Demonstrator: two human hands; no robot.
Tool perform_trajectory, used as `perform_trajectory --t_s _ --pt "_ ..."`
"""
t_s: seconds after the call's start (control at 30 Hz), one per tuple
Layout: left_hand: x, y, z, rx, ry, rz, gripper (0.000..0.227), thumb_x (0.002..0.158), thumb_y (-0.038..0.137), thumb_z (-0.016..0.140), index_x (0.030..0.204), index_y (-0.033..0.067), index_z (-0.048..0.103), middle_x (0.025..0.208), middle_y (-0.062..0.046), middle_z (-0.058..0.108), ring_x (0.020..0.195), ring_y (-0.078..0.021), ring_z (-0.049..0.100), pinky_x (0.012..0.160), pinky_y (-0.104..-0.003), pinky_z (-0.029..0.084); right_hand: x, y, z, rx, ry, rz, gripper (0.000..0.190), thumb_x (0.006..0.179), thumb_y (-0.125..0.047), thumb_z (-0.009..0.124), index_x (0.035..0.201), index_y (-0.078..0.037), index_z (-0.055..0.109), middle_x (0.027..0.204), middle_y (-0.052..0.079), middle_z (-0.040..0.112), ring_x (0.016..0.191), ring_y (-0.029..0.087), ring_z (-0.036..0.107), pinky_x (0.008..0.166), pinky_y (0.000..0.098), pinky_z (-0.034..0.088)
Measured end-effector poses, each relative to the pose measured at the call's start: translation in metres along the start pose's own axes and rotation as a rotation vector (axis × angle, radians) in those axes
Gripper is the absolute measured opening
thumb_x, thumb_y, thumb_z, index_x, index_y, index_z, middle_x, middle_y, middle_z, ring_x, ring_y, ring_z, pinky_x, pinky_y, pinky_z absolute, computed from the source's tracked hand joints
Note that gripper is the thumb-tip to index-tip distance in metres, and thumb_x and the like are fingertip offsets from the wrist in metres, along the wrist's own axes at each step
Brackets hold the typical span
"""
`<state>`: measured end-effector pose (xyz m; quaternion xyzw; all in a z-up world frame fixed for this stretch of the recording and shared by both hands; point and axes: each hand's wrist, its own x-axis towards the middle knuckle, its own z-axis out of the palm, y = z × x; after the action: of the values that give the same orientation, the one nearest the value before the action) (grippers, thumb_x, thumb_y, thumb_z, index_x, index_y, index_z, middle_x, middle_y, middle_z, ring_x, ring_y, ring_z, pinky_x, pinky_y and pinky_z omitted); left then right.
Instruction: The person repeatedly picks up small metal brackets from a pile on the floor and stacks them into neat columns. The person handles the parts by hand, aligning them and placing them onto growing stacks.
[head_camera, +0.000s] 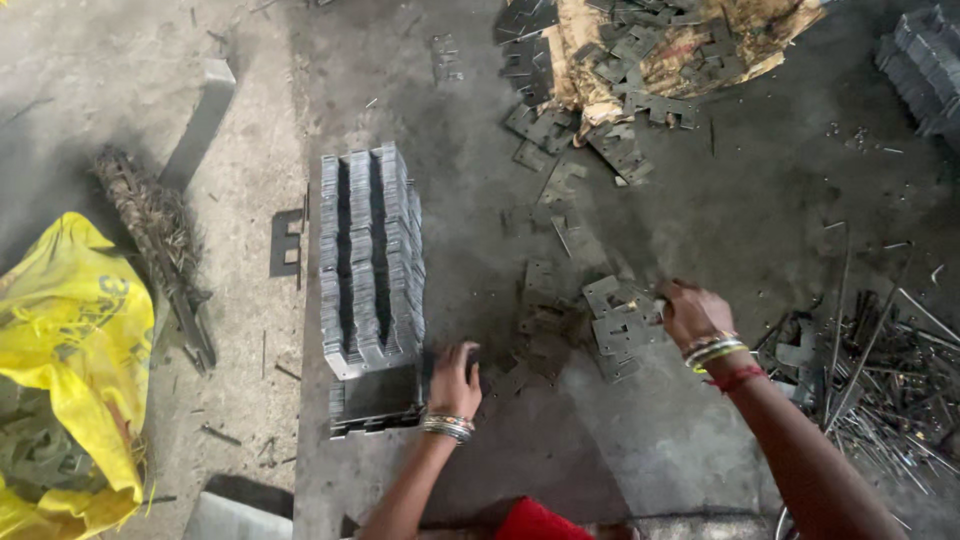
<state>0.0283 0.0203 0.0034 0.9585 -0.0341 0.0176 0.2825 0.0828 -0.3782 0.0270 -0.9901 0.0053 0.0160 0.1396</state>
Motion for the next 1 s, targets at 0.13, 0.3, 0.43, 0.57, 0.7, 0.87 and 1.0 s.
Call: perform_trajectory --t_s 0.13,0.3,0.43,0.57,0.7,0.87,1.0 --pt "-0.013 -0.007 0.028 0.030 -0.045 -0.152 0.071 0.065 0.036 0.092 0.122 0.0070 0.061 0.126 -0.022 0.061 0.115 -0.0419 0.060 0.092 -0.051 0.052 -0.034 -0.006 -0.006 0.087 0.234 -0.068 0.033 0.087 -0.010 0.057 0.117 -0.016 0.070 0.118 0.006 0.071 0.109 0.030 0.067 0.086 0.0445 0.058" --pt "-0.005 -0.013 0.052 0.150 -0.384 -0.314 0.086 0.064 0.046 0.094 0.131 0.0090 0.056 0.127 -0.019 0.064 0.120 -0.0373 0.060 0.097 -0.049 0.051 -0.046 -0.008 0.007 -0.080 0.079 -0.107 0.034 0.082 -0.009 0.058 0.112 -0.019 0.070 0.121 0.004 0.070 0.110 0.029 0.066 0.082 0.0438 0.060" --pt "-0.017 -0.024 0.063 -0.030 -0.315 -0.229 0.065 0.080 0.053 0.080 0.127 0.0113 0.067 0.128 -0.018 0.070 0.118 -0.0350 0.067 0.100 -0.044 0.054 -0.051 -0.018 0.008 -0.015 0.156 -0.157 0.033 0.083 -0.009 0.059 0.112 -0.019 0.070 0.122 0.005 0.070 0.110 0.030 0.067 0.082 0.0449 0.060" --pt "-0.029 -0.028 0.081 -0.427 -0.194 -0.423 0.092 0.081 0.062 0.077 0.146 0.0042 0.049 0.140 -0.020 0.057 0.128 -0.0332 0.056 0.104 -0.042 0.046 -0.079 -0.044 0.013 -0.009 0.270 -0.366 0.040 0.095 0.003 0.052 0.128 -0.014 0.069 0.137 0.009 0.069 0.098 0.021 0.067 0.068 0.0333 0.056" --pt "-0.024 -0.024 0.092 -1.431 -0.403 -0.773 0.112 0.074 0.075 0.068 0.148 -0.0068 0.050 0.146 -0.019 0.062 0.134 -0.0321 0.055 0.111 -0.037 0.042 -0.083 -0.052 0.020 -0.047 0.299 -0.591 0.058 0.070 -0.001 0.062 0.127 -0.008 0.063 0.134 0.015 0.061 0.120 0.034 0.061 0.098 0.0450 0.053" --pt "-0.034 -0.025 0.108 -0.640 -0.356 -0.453 0.102 0.076 0.061 0.077 0.146 -0.0066 0.047 0.146 -0.021 0.056 0.139 -0.0278 0.052 0.116 -0.036 0.038 -0.064 -0.020 0.051 -0.212 0.008 -0.383 0.055 0.084 -0.009 0.063 0.137 0.000 0.053 0.140 0.023 0.052 0.125 0.042 0.054 0.102 0.0455 0.050" --pt "-0.041 -0.022 0.109 -0.608 -0.320 -0.518 0.090 0.080 0.057 0.075 0.146 0.0002 0.052 0.150 -0.019 0.048 0.139 -0.0265 0.046 0.113 -0.036 0.038 -0.060 -0.004 0.070 -0.212 0.141 -0.508 0.060 0.075 -0.008 0.061 0.134 0.004 0.053 0.133 0.027 0.057 0.123 0.042 0.059 0.102 0.0453 0.052"
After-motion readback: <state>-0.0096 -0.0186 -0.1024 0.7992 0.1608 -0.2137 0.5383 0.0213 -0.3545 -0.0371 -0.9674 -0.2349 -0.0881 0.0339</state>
